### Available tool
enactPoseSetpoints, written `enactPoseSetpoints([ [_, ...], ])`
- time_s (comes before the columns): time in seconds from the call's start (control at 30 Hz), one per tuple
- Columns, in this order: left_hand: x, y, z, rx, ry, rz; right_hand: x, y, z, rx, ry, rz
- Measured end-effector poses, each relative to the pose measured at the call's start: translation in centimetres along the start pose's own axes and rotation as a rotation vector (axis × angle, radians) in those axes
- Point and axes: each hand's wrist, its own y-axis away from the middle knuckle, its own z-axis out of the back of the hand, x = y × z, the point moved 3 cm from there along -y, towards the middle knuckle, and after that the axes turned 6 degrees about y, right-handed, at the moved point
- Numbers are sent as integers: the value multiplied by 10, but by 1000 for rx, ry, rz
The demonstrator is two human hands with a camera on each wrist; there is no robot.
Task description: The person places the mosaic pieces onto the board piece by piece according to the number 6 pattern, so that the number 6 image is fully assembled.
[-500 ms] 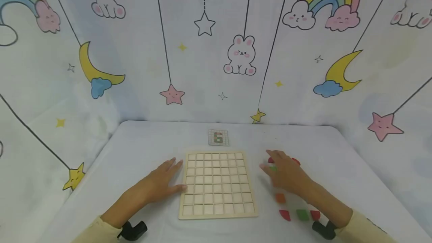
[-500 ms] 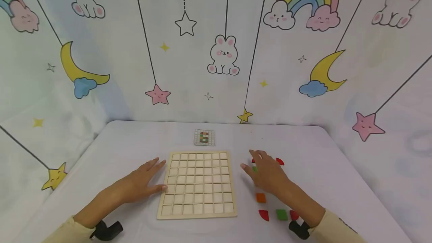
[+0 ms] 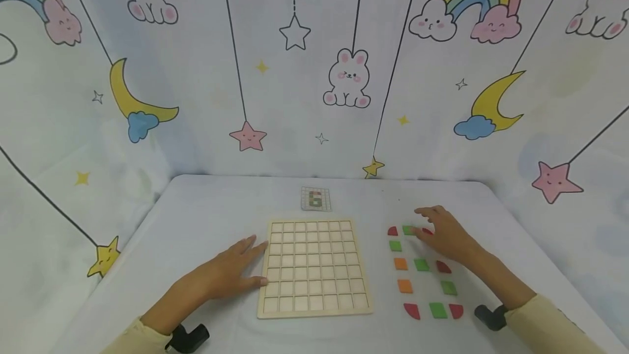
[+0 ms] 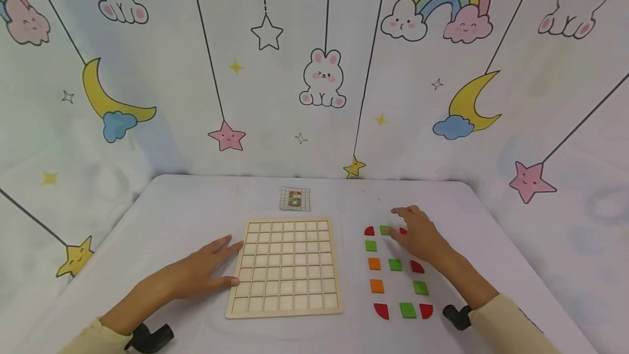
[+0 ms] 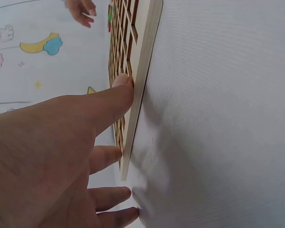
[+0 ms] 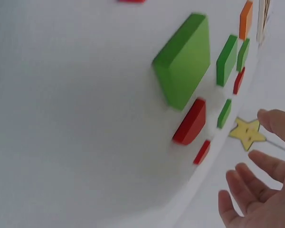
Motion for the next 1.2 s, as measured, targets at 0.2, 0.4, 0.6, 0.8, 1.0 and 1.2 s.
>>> enactPoseSetpoints([
  [0.2,-2,0,2,12,11,-6,-26,2,0,75,-53,-33],
  [0.4,-3,2,3,10,6,-12,-39,6,0,152,-124,-81],
  [0.6,-1,2,2,12,7,-22,-50,7,-7,171,-149,-126],
  [0.8,0,1,1,7,4,-31,-55,5,-10,187,-174,-142],
  [1.0,1,1,1,3,-4,-41,-56,5,-11,198,-190,-150],
  [1.2,0,0,1,3,-5,-52,-55,5,-11,193,-198,-149],
])
